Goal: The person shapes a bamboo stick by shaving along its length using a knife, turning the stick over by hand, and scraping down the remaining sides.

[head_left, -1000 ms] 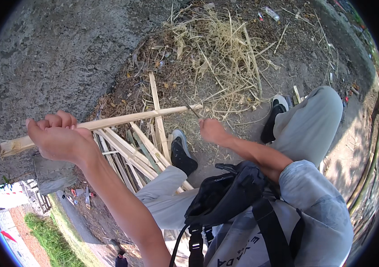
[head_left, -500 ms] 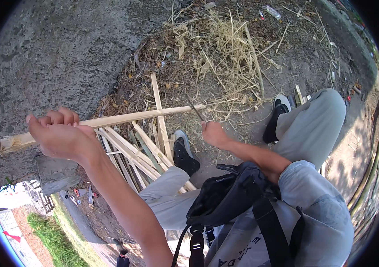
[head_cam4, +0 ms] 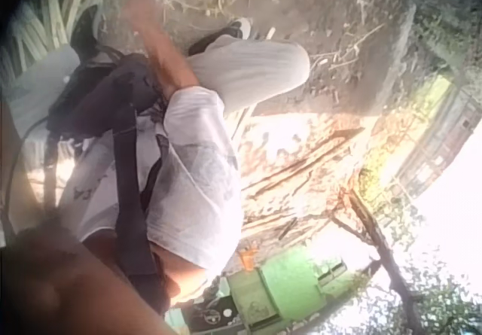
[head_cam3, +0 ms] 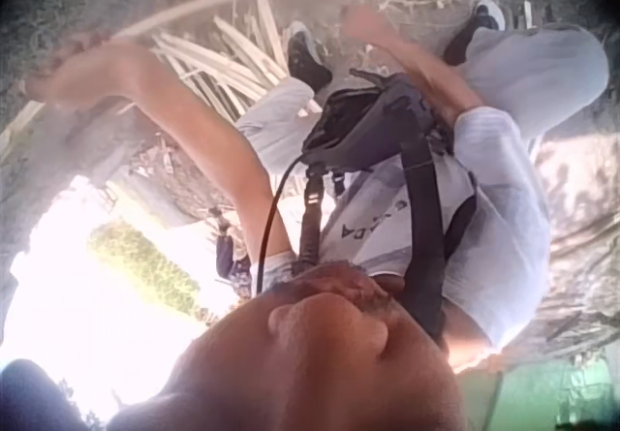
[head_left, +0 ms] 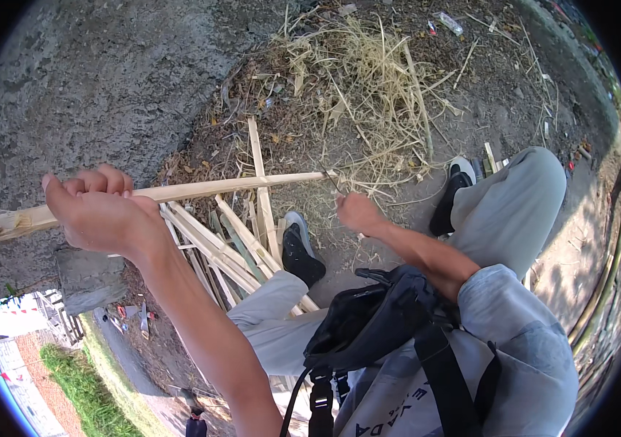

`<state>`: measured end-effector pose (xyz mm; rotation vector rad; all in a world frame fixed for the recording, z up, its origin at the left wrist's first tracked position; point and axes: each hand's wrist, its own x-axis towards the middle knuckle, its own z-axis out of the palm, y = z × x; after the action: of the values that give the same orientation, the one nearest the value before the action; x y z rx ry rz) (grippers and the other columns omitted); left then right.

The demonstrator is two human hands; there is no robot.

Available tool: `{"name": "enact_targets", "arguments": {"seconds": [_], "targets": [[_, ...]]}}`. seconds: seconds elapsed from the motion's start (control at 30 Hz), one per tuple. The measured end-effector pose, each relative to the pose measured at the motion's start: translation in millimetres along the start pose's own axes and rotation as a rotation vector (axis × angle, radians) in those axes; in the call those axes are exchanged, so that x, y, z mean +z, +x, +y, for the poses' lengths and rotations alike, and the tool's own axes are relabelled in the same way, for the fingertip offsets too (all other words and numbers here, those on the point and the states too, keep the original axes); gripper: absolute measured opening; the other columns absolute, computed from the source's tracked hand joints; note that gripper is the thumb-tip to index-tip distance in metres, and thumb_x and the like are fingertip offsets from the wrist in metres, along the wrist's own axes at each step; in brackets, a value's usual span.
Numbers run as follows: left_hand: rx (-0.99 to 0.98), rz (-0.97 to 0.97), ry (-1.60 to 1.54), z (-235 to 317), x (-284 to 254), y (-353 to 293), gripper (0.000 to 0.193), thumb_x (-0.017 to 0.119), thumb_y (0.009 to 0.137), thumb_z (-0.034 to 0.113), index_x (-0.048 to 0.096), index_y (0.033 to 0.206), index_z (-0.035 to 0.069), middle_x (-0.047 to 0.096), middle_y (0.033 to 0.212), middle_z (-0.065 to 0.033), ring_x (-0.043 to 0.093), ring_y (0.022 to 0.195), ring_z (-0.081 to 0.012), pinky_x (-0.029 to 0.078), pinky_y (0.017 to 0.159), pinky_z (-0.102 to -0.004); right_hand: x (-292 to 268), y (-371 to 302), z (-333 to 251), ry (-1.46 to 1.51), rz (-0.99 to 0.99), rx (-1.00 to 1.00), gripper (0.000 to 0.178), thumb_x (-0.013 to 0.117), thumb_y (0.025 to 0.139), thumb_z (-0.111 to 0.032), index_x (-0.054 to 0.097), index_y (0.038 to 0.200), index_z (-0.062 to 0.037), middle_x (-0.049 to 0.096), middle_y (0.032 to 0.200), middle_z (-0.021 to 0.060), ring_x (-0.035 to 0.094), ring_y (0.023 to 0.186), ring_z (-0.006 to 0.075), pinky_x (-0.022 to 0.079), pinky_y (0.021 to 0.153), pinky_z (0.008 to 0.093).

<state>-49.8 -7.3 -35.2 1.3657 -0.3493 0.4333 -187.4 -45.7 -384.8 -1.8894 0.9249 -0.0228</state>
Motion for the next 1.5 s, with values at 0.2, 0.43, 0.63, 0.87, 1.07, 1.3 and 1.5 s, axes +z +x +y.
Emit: {"name": "enact_targets", "arguments": {"seconds": [0.2, 0.43, 0.63, 0.87, 1.07, 1.3, 1.5], "targets": [[0.017, -0.057, -0.037, 2, 5, 4, 0.037, 0.037, 0.097, 0.025, 0.020, 0.066, 0.014, 0.019, 0.055, 0.0010, 0.021, 0.047, -0.0107, 0.015, 0.047, -0.0297, -40, -29, -117, 0.283, 0.234, -0.458, 0.037, 0.046, 0.096, -0.029, 0.064, 0.091, 0.0030, 0.060, 0.068, 0.0272, 0.061, 0.065, 0.0458, 0.048, 0.060, 0.0516], [-0.016, -0.063, -0.085, 4, 10, -4, 0.038, 0.039, 0.096, 0.024, 0.023, 0.064, 0.014, 0.018, 0.054, 0.0014, 0.020, 0.046, -0.0108, 0.016, 0.047, -0.0294, 39, 2, 79, -0.208, 0.013, 0.048, 0.034, 0.047, 0.093, -0.023, 0.065, 0.086, 0.0048, 0.064, 0.076, 0.0267, 0.063, 0.075, 0.0474, 0.052, 0.071, 0.0520], [-0.026, -0.025, -0.087, 5, 11, -3, 0.039, 0.043, 0.095, 0.022, 0.024, 0.062, 0.015, 0.019, 0.053, 0.0015, 0.022, 0.044, -0.0105, 0.016, 0.046, -0.0293, 3, 20, -21, 0.062, 0.187, -0.061, 0.037, 0.048, 0.093, -0.027, 0.065, 0.082, 0.0051, 0.062, 0.073, 0.0283, 0.063, 0.074, 0.0454, 0.052, 0.071, 0.0504], [-0.008, -0.046, -0.078, 8, 10, -2, 0.039, 0.044, 0.095, 0.023, 0.025, 0.063, 0.014, 0.020, 0.054, 0.0013, 0.023, 0.045, -0.0103, 0.017, 0.046, -0.0292, 2, -12, -36, 0.539, 0.412, -0.491, 0.039, 0.041, 0.097, -0.026, 0.063, 0.089, 0.0042, 0.061, 0.068, 0.0271, 0.062, 0.066, 0.0451, 0.051, 0.063, 0.0505], [-0.020, -0.063, -0.120, 5, 11, -7, 0.042, 0.046, 0.093, 0.024, 0.024, 0.059, 0.014, 0.020, 0.052, 0.0015, 0.024, 0.044, -0.0102, 0.017, 0.044, -0.0291, 48, 17, 84, -0.069, 0.173, 0.065, 0.049, 0.036, 0.099, -0.032, 0.065, 0.088, 0.0060, 0.060, 0.068, 0.0310, 0.061, 0.066, 0.0477, 0.050, 0.065, 0.0532], [-0.005, -0.009, -0.084, 1, 3, 5, 0.038, 0.045, 0.094, 0.024, 0.024, 0.064, 0.015, 0.019, 0.054, 0.0017, 0.021, 0.045, -0.0103, 0.015, 0.046, -0.0293, 21, 6, -13, 0.182, 0.243, -0.148, 0.041, 0.039, 0.098, -0.032, 0.065, 0.097, -0.0003, 0.059, 0.069, 0.0300, 0.060, 0.070, 0.0488, 0.049, 0.068, 0.0545], [-0.034, 0.022, -0.106, 2, -1, 3, 0.039, 0.044, 0.093, 0.025, 0.022, 0.062, 0.015, 0.019, 0.054, 0.0015, 0.021, 0.045, -0.0109, 0.015, 0.046, -0.0298, 58, -1, 96, -0.106, 0.035, 0.092, 0.036, 0.044, 0.096, -0.030, 0.064, 0.098, 0.0005, 0.064, 0.079, 0.0262, 0.063, 0.081, 0.0462, 0.051, 0.073, 0.0531]]}}
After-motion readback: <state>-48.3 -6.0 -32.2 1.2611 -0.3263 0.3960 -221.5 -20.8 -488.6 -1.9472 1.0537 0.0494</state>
